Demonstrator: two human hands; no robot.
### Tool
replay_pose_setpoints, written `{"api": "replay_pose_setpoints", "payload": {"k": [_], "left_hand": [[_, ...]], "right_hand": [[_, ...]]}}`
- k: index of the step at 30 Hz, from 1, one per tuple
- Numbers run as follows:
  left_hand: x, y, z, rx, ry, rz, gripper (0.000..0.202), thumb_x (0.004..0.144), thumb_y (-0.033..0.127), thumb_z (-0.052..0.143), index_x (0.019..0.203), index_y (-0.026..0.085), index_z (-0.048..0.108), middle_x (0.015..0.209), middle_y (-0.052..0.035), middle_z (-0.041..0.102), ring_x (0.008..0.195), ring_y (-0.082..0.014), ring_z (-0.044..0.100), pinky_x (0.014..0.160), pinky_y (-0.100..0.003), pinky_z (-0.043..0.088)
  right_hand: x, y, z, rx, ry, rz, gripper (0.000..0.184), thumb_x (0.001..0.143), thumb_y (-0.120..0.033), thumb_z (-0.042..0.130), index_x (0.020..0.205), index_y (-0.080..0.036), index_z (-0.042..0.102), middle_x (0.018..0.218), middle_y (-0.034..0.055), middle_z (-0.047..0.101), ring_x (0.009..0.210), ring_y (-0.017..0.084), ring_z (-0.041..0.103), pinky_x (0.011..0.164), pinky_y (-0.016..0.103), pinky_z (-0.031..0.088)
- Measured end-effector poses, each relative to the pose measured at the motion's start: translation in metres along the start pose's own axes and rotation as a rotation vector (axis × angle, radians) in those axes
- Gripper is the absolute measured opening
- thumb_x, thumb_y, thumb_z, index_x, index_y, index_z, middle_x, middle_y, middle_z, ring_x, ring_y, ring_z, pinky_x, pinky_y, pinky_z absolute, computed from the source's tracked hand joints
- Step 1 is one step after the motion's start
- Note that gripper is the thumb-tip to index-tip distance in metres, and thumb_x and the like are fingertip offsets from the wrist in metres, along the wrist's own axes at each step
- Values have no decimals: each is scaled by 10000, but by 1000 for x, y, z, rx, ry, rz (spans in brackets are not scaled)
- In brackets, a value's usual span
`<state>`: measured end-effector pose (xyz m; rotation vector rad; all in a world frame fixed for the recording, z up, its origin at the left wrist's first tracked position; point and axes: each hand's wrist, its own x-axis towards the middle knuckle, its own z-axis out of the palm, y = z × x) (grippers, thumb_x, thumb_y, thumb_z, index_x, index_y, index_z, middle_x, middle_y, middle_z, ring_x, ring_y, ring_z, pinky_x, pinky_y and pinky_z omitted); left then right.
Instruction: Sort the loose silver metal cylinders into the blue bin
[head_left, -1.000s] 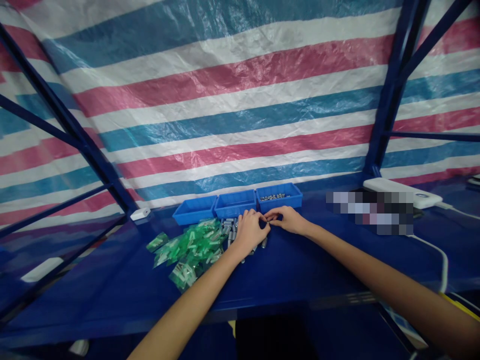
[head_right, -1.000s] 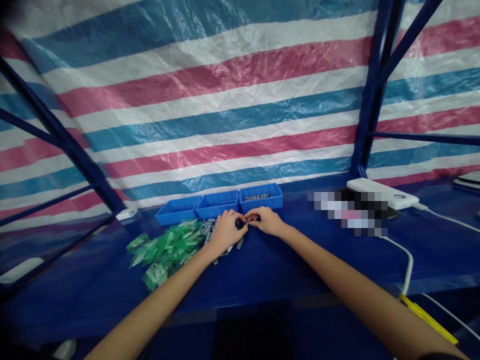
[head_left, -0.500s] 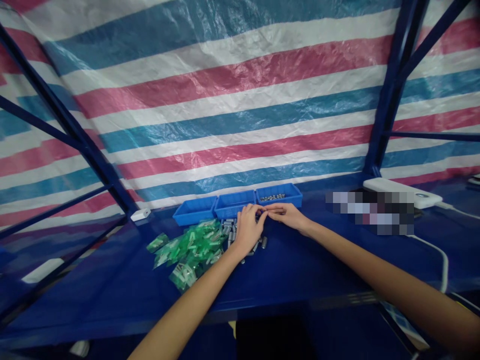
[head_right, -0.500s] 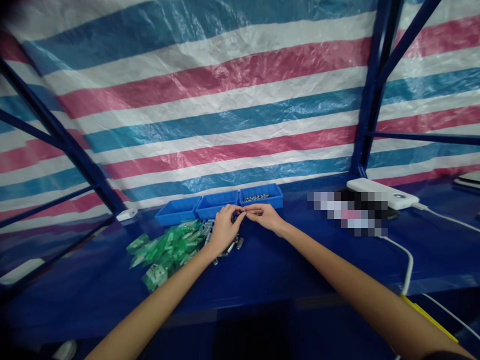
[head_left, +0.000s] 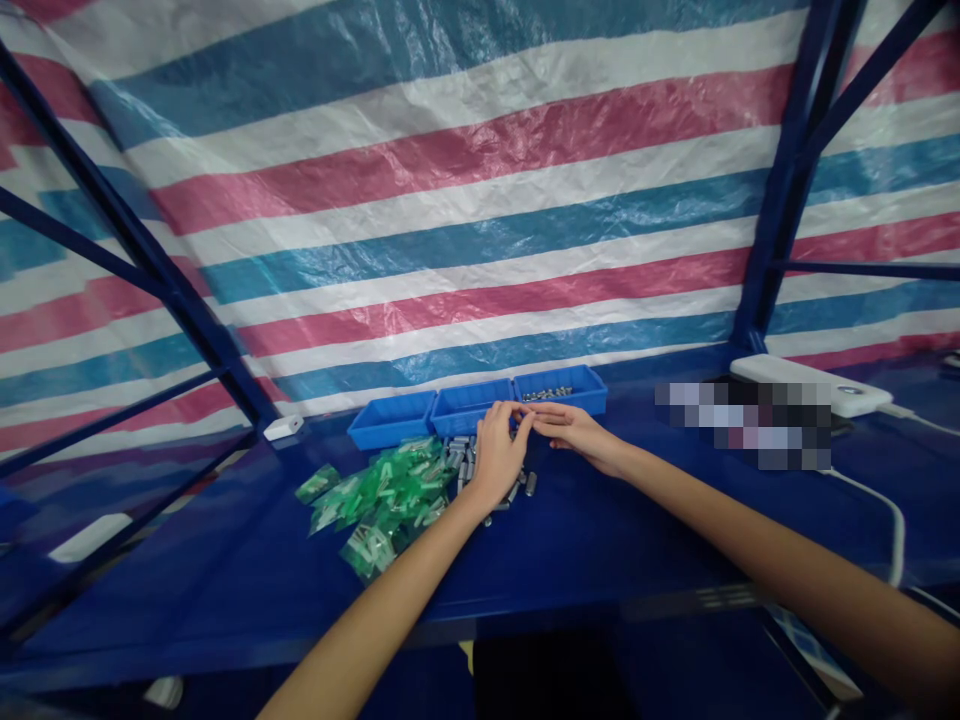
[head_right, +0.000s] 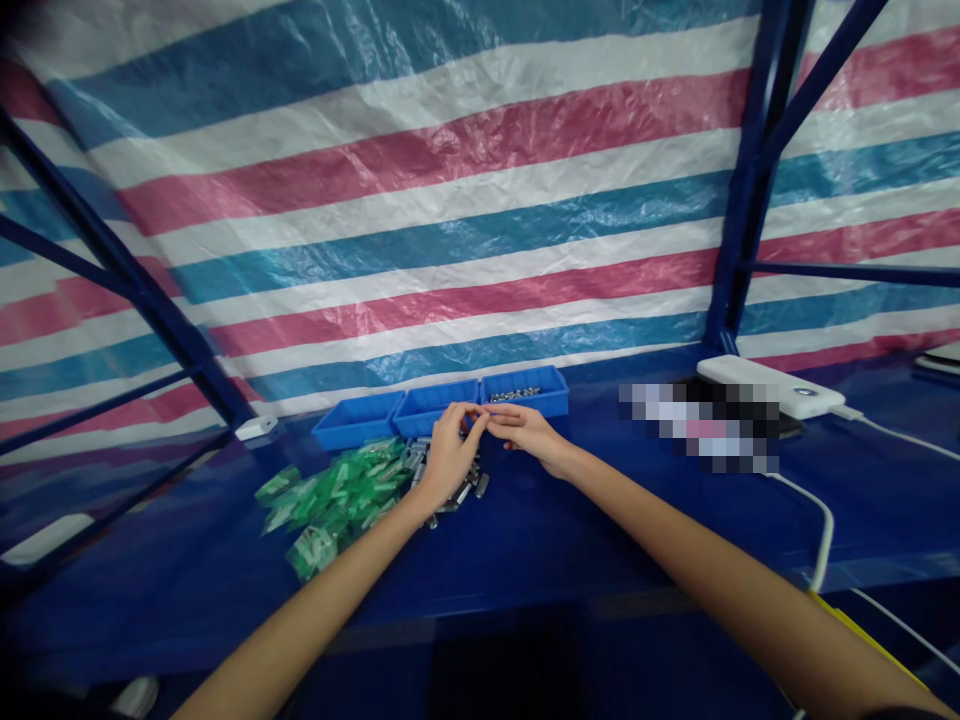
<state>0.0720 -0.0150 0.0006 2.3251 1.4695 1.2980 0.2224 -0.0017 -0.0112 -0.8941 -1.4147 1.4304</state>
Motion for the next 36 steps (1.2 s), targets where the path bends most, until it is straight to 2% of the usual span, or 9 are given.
{"api": "replay_pose_setpoints", "payload": {"k": [8, 14, 22, 28, 31, 36], "left_hand": [[1, -1, 2, -53, 10, -18, 199, 839, 379, 500, 836, 184, 535, 823, -16, 591, 817, -154, 536, 738, -284, 383], [1, 0, 1, -33, -1, -14, 233, 834, 404, 504, 779, 181, 546, 813, -13, 579, 815, -156, 527, 735, -284, 383], [-1, 1, -1, 41, -59, -1, 193, 853, 370, 491, 859, 199, 581, 857, -12, 590, 834, -158, 529, 749, -289, 369], [-3, -7, 1, 267, -169, 20, 215, 818, 332, 556, 1010, 234, 570, 957, -13, 605, 935, -200, 503, 808, -335, 337], [-6, -12, 3, 386, -232, -8, 231, 819, 298, 541, 1037, 231, 571, 1036, -30, 603, 994, -235, 478, 831, -367, 328], [-7, -11, 3, 457, -261, -43, 238, 844, 309, 469, 1036, 223, 580, 1045, -40, 610, 1005, -248, 484, 866, -406, 314]], "right_hand": [[3, 2, 0, 81, 50, 25, 332, 769, -226, 590, 1095, -275, 633, 1043, 29, 664, 843, 128, 597, 640, 215, 455], [3, 3, 0, 86, 59, 10, 287, 759, -268, 606, 1038, -250, 669, 1021, 32, 665, 846, 125, 571, 616, 194, 427], [8, 9, -2, 66, 174, 11, 218, 735, -339, 644, 904, -214, 703, 907, 28, 665, 739, 94, 555, 622, 189, 429], [10, 9, -3, 44, 246, -37, 269, 694, -418, 661, 754, -157, 681, 680, -1, 596, 574, 63, 489, 554, 185, 416], [9, 6, -4, 27, 280, -47, 289, 683, -437, 662, 692, -149, 646, 639, -13, 559, 558, 62, 480, 534, 183, 406], [8, 4, -3, -12, 292, -50, 304, 689, -456, 648, 695, -153, 624, 639, -19, 556, 548, 61, 480, 522, 182, 395]]}}
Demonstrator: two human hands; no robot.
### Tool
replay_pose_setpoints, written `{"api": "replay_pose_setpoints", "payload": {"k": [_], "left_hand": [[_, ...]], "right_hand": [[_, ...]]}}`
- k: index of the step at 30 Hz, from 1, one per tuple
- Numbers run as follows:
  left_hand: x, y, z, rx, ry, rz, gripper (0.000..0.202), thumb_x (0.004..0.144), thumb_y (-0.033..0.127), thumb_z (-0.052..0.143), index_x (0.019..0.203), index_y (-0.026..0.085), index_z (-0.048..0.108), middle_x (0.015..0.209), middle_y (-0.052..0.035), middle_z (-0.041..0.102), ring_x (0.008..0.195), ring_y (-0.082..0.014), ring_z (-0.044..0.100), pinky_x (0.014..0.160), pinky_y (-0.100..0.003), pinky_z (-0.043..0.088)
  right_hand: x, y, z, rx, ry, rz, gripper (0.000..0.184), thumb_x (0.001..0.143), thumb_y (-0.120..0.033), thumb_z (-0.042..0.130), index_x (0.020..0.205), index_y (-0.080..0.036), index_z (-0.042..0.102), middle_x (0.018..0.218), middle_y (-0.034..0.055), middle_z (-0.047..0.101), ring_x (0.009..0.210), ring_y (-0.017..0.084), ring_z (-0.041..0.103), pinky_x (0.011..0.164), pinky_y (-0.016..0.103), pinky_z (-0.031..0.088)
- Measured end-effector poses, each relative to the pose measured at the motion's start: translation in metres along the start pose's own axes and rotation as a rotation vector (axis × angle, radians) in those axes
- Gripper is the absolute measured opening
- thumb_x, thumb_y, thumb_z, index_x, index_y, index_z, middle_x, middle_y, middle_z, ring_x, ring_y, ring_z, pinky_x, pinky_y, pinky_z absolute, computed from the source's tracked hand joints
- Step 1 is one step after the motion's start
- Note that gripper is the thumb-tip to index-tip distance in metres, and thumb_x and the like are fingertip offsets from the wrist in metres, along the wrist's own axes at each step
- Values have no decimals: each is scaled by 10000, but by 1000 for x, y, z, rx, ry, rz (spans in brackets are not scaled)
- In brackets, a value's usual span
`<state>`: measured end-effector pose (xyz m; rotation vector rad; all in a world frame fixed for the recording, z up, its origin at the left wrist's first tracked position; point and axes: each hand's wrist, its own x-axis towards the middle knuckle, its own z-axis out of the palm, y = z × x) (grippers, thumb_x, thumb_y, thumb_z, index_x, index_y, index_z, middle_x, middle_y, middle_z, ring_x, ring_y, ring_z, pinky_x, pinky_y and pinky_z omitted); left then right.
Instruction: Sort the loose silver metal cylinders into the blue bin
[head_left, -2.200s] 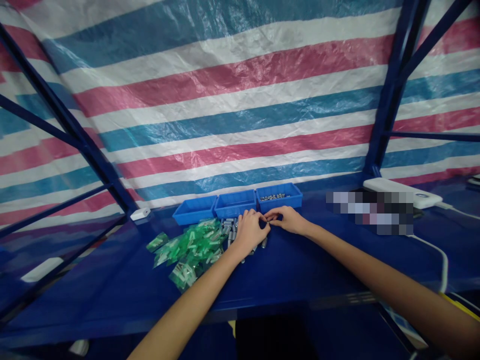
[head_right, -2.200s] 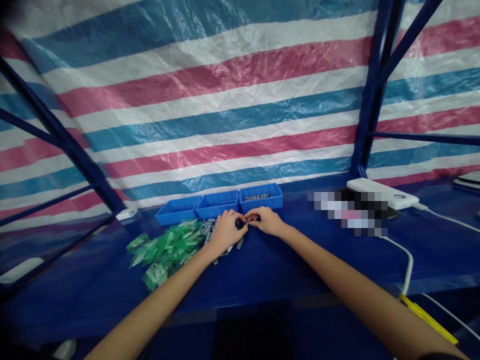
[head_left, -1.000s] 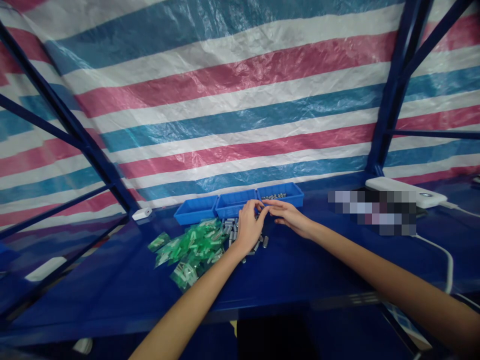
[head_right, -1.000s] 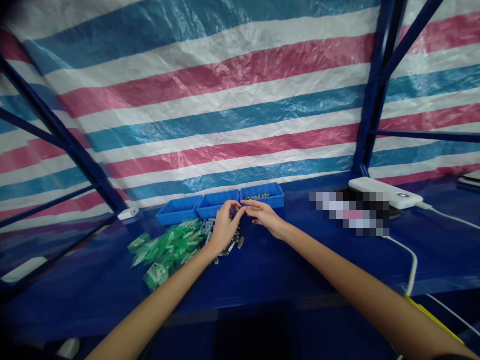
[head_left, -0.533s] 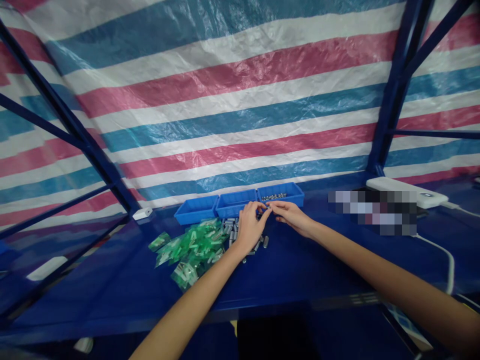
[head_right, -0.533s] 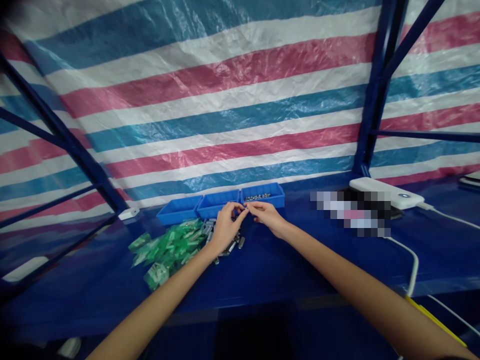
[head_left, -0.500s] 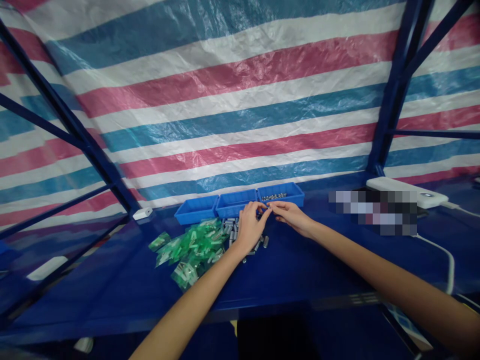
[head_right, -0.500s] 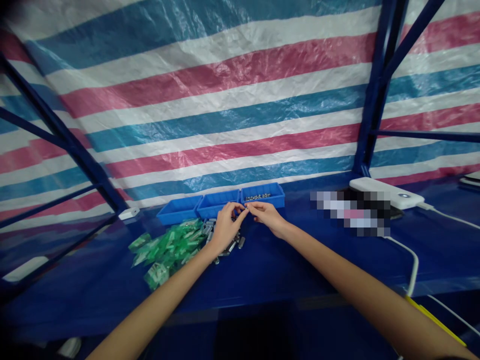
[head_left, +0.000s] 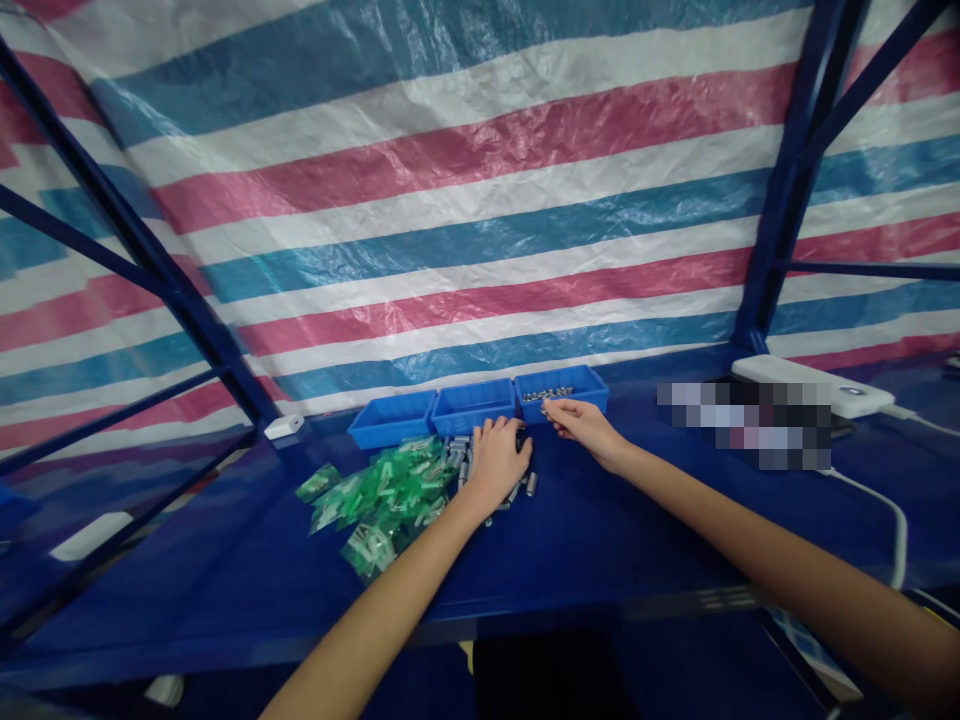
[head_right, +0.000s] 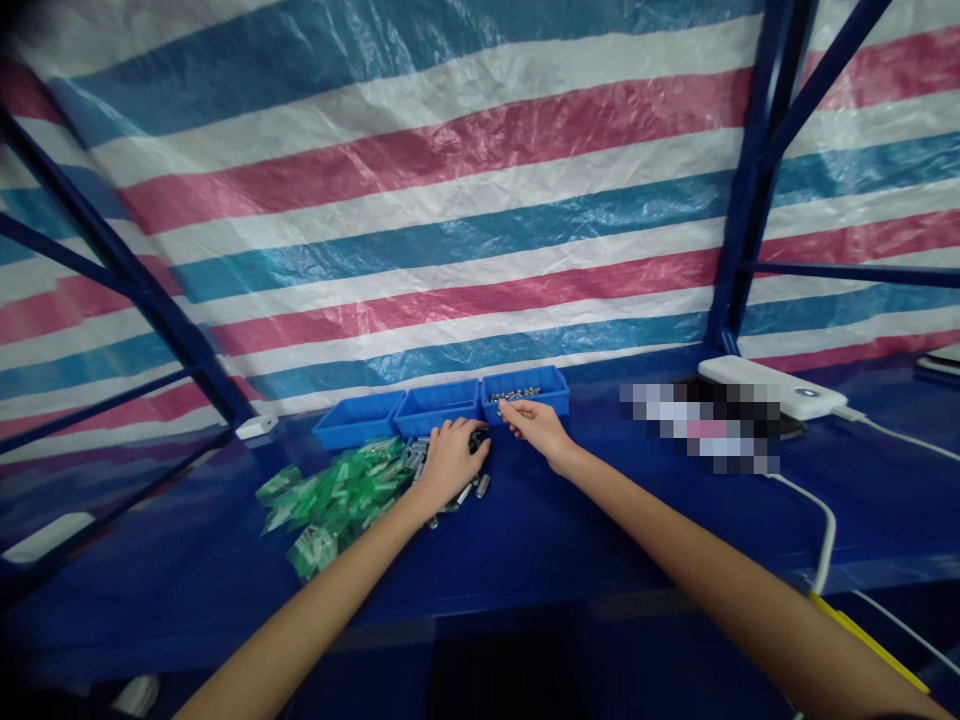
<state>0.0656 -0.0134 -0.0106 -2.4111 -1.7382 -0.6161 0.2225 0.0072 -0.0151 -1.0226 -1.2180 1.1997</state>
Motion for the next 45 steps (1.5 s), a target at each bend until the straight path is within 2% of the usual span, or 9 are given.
{"api": "replay_pose_setpoints", "payload": {"k": [6, 10, 18, 20, 24, 28, 32, 38, 45], "left_hand": [[1, 0, -2, -10, -24, 17, 210, 819, 249, 484, 998, 229, 591, 1026, -29, 616, 1002, -230, 491, 849, -383, 325], [2, -1, -1, -33, -33, 17, 210, 794, 219, 508, 985, 245, 591, 999, -18, 613, 984, -223, 499, 841, -377, 334], [3, -2, 3, -23, -32, 2, 202, 765, 256, 527, 944, 229, 615, 968, -37, 597, 961, -233, 515, 852, -381, 336], [2, -2, 4, -12, -32, 5, 214, 764, 265, 521, 950, 221, 616, 978, -46, 594, 958, -237, 517, 852, -381, 338], [1, -2, 4, -4, -36, 6, 234, 759, 264, 516, 962, 201, 612, 992, -62, 592, 955, -248, 522, 858, -396, 338], [1, -1, 2, -22, -52, 5, 233, 752, 239, 519, 963, 198, 610, 982, -62, 601, 966, -249, 522, 865, -396, 335], [2, 1, 0, -36, -61, -5, 216, 744, 226, 520, 936, 205, 617, 972, -53, 607, 959, -240, 526, 853, -388, 338], [1, 3, -2, -92, -56, -9, 208, 723, 175, 517, 898, 222, 620, 876, -20, 604, 886, -209, 544, 802, -358, 345], [3, 1, 0, -187, -27, 5, 225, 730, 124, 505, 891, 216, 632, 850, -10, 589, 850, -172, 559, 774, -313, 364]], "right_hand": [[1, -1, 0, -2, 35, -18, 296, 688, -442, 647, 671, -148, 617, 632, -5, 591, 539, 62, 500, 518, 184, 404], [4, -3, -4, 6, 94, -24, 266, 650, -399, 686, 724, -146, 647, 666, 18, 637, 556, 79, 544, 538, 202, 437], [12, -4, -15, -83, 199, -126, 273, 634, -366, 702, 767, -129, 675, 662, 53, 677, 587, 127, 609, 569, 241, 497], [13, -6, -16, -77, 193, -144, 301, 657, -345, 690, 871, -133, 681, 744, 68, 698, 655, 146, 638, 589, 242, 510], [11, -8, -15, -30, 85, -196, 417, 707, -294, 650, 1110, -190, 615, 1023, 83, 679, 797, 162, 657, 583, 225, 516], [7, -5, -10, -108, 9, -206, 306, 718, -290, 628, 1004, -188, 668, 976, 82, 690, 750, 163, 652, 518, 220, 488], [4, -2, -6, -175, 24, -211, 221, 701, -286, 621, 868, -164, 700, 841, 71, 700, 643, 137, 614, 474, 212, 446], [3, -4, -6, -166, 77, -178, 220, 670, -285, 638, 836, -155, 701, 825, 66, 694, 616, 123, 592, 504, 219, 445], [2, -7, -5, -186, 79, -161, 206, 666, -282, 634, 818, -163, 707, 833, 70, 699, 603, 128, 592, 518, 236, 458]]}}
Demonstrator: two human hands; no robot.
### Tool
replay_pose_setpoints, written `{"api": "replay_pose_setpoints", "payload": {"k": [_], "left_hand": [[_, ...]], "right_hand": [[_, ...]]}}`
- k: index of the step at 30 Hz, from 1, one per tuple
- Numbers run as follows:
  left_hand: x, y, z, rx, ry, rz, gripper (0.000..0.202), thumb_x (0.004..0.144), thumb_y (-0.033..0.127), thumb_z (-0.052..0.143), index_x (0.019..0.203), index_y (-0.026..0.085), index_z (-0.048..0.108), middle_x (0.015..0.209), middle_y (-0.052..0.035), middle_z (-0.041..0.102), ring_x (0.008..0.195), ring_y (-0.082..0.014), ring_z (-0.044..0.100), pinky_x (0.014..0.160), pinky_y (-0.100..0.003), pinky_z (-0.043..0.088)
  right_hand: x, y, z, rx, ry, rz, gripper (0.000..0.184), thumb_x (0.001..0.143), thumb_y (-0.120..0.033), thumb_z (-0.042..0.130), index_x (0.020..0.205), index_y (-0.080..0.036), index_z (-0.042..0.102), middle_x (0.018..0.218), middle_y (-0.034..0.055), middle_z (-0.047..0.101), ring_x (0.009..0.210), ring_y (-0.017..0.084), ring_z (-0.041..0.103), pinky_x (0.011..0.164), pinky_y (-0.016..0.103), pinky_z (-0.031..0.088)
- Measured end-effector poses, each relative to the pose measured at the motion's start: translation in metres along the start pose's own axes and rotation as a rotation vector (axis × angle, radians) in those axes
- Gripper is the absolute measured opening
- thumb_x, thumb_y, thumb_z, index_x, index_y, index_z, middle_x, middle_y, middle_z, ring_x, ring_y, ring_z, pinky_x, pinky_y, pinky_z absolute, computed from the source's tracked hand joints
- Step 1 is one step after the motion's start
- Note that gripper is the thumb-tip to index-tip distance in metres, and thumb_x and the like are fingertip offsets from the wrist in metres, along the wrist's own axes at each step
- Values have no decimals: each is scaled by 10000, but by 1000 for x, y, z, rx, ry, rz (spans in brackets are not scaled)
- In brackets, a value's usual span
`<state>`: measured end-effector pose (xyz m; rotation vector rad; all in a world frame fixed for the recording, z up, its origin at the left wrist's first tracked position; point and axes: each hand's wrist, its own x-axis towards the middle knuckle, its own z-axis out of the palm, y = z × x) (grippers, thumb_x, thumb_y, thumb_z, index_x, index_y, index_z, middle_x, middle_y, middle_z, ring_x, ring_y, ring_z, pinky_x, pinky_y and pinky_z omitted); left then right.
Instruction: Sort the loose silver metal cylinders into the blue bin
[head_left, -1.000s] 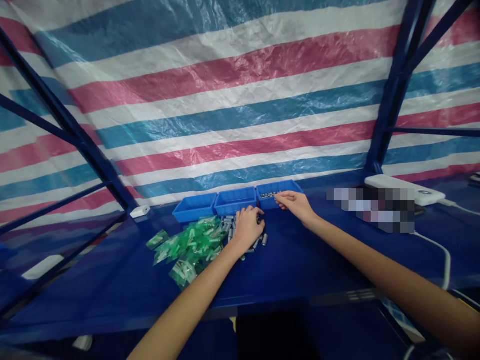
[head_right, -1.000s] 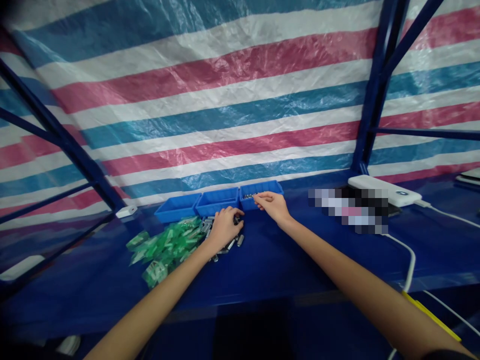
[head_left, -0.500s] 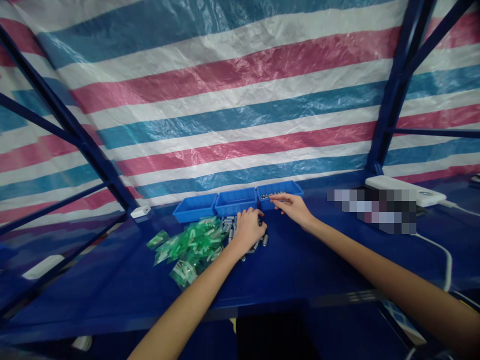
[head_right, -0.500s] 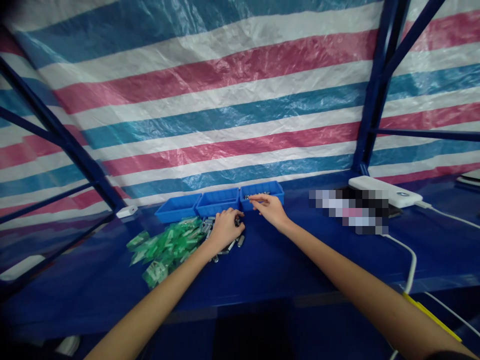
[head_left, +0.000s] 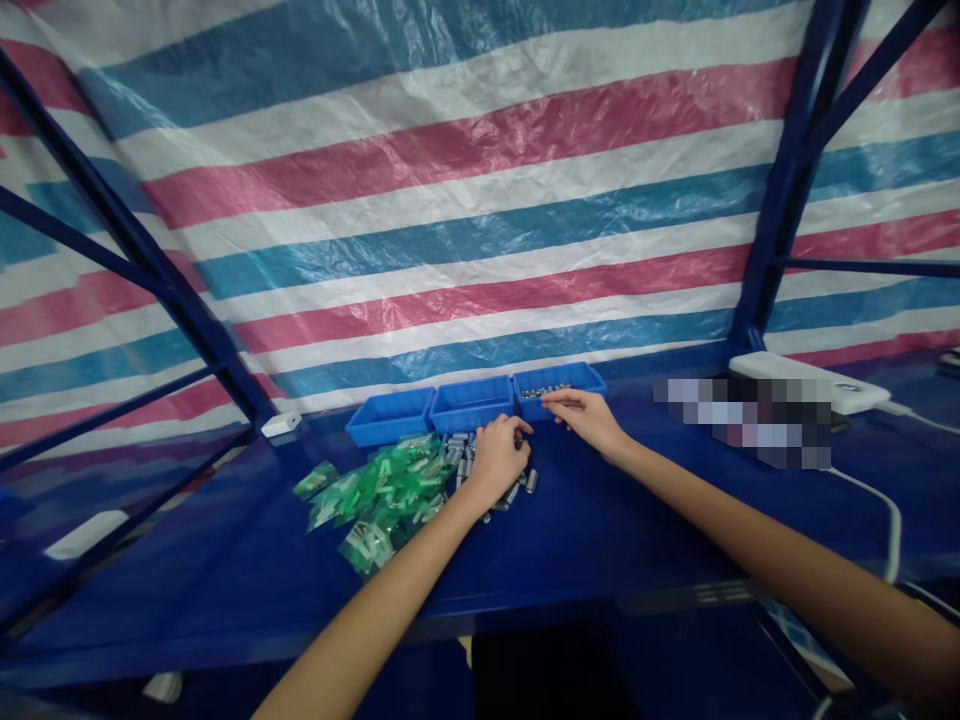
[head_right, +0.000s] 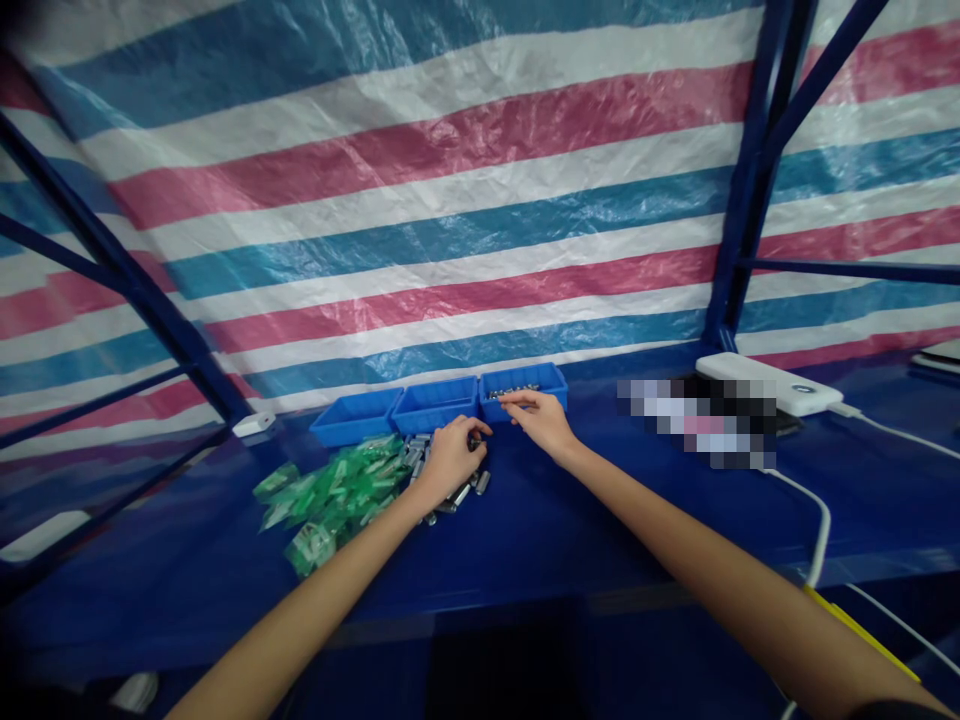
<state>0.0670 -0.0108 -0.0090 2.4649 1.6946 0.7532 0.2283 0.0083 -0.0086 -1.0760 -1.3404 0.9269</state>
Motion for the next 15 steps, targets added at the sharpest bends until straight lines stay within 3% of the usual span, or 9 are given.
{"api": "replay_pose_setpoints", "payload": {"k": [10, 15], "left_hand": [[3, -3, 2, -84, 27, 25, 289, 705, 52, 495, 909, 215, 617, 847, -3, 562, 821, -144, 555, 774, -285, 399], [3, -3, 1, -55, 6, 15, 232, 725, 100, 516, 903, 208, 618, 836, -10, 557, 821, -155, 554, 752, -289, 403]], "right_hand": [[-1, -3, 0, -9, -9, 9, 186, 666, -263, 630, 807, -170, 708, 824, 64, 699, 589, 122, 584, 519, 237, 461], [-1, -1, 0, -6, -13, 3, 178, 666, -254, 624, 797, -166, 706, 828, 64, 699, 582, 116, 579, 518, 235, 461]]}}
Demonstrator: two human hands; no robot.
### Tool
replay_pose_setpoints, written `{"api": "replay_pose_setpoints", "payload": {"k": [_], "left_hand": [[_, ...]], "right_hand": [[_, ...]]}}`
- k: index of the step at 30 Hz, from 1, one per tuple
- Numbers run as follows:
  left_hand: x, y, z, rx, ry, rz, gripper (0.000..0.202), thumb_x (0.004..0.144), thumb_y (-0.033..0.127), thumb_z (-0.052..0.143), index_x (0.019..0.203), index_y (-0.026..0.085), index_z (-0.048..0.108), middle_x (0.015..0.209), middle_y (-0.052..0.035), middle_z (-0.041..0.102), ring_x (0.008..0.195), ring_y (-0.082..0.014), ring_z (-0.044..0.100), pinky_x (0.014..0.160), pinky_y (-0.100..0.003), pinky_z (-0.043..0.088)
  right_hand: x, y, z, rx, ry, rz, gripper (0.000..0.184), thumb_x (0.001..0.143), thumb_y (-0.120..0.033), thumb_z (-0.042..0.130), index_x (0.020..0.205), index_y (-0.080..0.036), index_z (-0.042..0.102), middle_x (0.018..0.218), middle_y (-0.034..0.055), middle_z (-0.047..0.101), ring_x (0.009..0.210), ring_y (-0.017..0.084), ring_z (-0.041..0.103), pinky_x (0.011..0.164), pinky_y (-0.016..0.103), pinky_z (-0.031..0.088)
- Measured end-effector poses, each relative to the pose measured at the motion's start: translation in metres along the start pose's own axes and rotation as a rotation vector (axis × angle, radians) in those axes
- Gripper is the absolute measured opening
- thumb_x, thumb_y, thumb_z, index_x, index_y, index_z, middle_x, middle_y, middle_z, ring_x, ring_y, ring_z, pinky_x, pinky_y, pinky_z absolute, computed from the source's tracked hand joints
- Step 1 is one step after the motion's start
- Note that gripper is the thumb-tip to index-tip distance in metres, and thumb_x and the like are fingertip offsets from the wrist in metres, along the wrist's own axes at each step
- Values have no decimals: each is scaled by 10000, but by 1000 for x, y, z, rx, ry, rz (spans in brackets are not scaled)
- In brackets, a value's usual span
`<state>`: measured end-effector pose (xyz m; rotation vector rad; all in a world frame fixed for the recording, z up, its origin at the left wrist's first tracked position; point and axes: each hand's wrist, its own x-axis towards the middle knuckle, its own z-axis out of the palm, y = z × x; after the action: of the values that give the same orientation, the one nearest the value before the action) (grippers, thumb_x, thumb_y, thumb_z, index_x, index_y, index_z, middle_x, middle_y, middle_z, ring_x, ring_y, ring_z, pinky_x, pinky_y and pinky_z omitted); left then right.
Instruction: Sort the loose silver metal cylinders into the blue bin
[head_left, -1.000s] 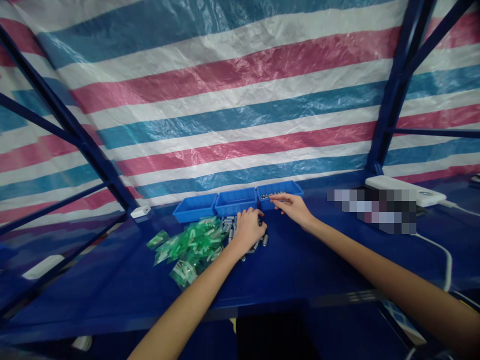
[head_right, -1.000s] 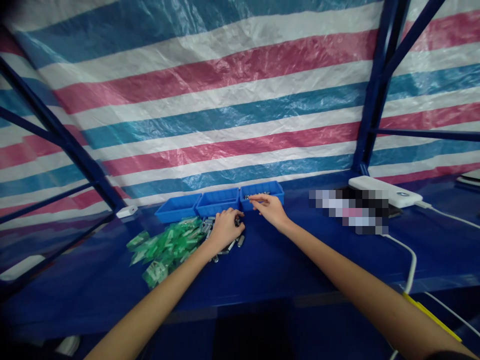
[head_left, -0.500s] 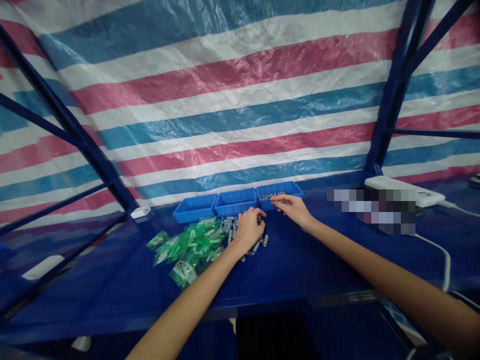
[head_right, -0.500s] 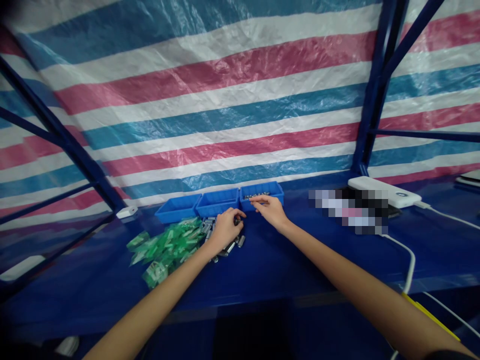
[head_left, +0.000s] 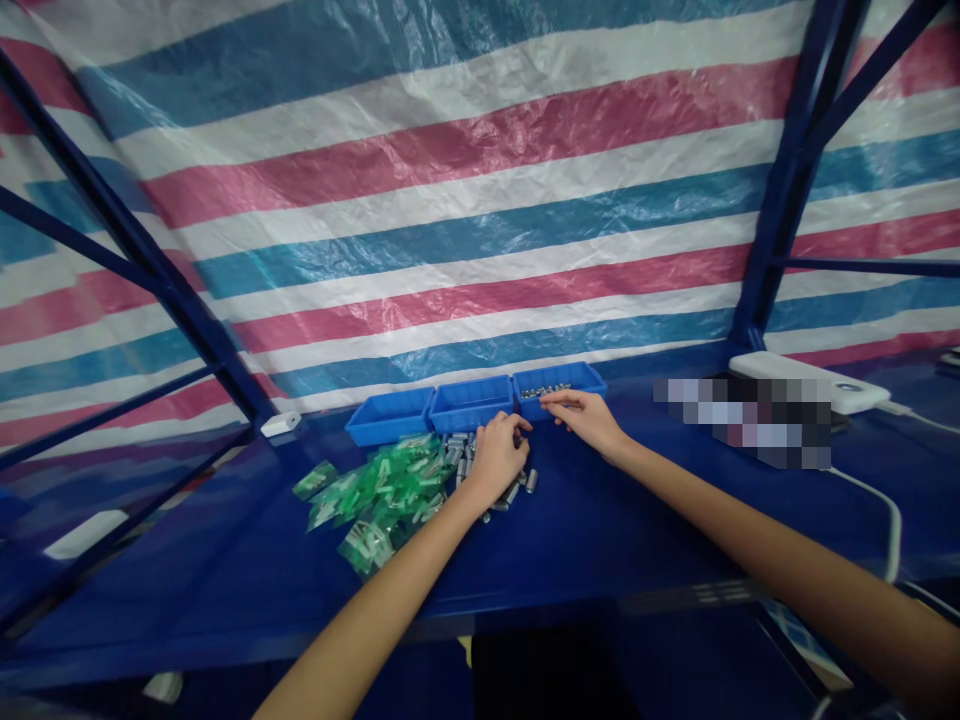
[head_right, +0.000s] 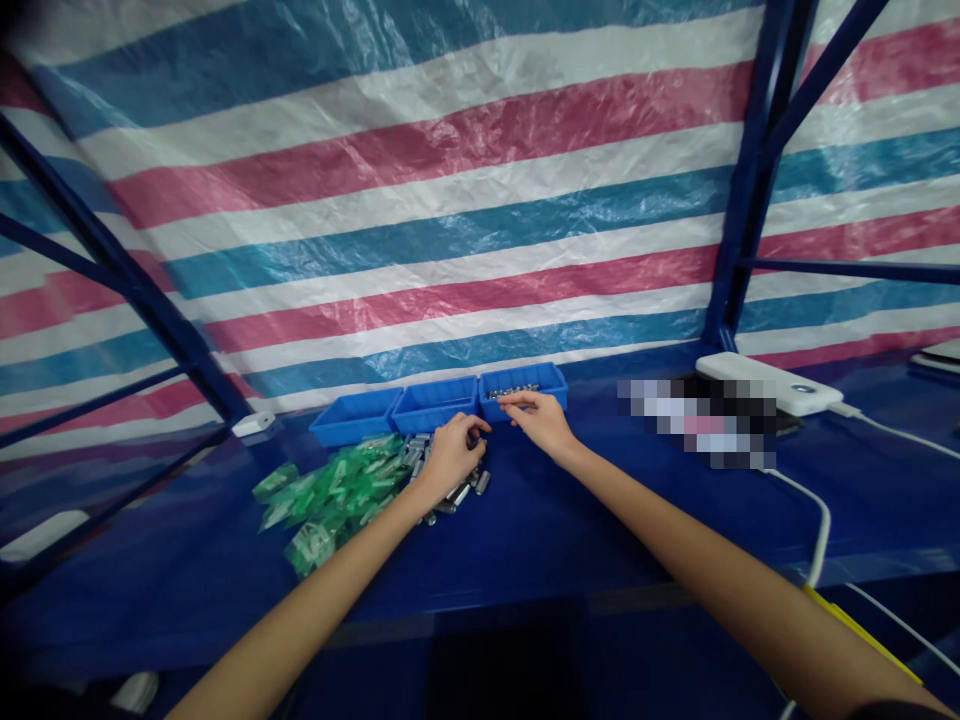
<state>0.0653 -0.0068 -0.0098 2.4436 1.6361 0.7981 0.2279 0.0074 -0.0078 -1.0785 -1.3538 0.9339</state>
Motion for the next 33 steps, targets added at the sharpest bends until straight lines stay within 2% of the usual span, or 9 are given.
{"api": "replay_pose_setpoints", "payload": {"k": [9, 23, 30, 33], "left_hand": [[-3, 3, 1, 143, -50, -22, 181, 768, 182, 499, 904, 203, 618, 904, -39, 604, 914, -202, 543, 810, -340, 368], [-4, 2, 0, 159, -69, -8, 204, 783, 196, 483, 893, 232, 651, 945, -35, 627, 953, -225, 530, 823, -369, 345], [-3, 3, -2, 123, -28, -5, 191, 802, 201, 508, 873, 246, 680, 874, -12, 667, 891, -205, 538, 787, -352, 318], [-2, 4, -3, 87, 32, -1, 185, 825, 227, 512, 898, 245, 681, 874, -10, 679, 887, -198, 532, 773, -345, 308]], "right_hand": [[0, 0, -1, -5, -7, -9, 187, 661, -276, 628, 794, -172, 708, 834, 68, 701, 578, 117, 579, 508, 232, 457], [-4, -6, 2, 8, -18, 3, 155, 667, -232, 614, 777, -167, 701, 784, 53, 694, 571, 112, 571, 488, 223, 439], [-3, -1, 2, -34, -79, -11, 167, 682, -239, 611, 800, -163, 701, 769, 46, 688, 561, 104, 563, 465, 206, 426], [-2, 5, 2, -80, -119, -25, 191, 700, -256, 613, 841, -162, 702, 748, 40, 683, 556, 100, 561, 448, 191, 412]]}}
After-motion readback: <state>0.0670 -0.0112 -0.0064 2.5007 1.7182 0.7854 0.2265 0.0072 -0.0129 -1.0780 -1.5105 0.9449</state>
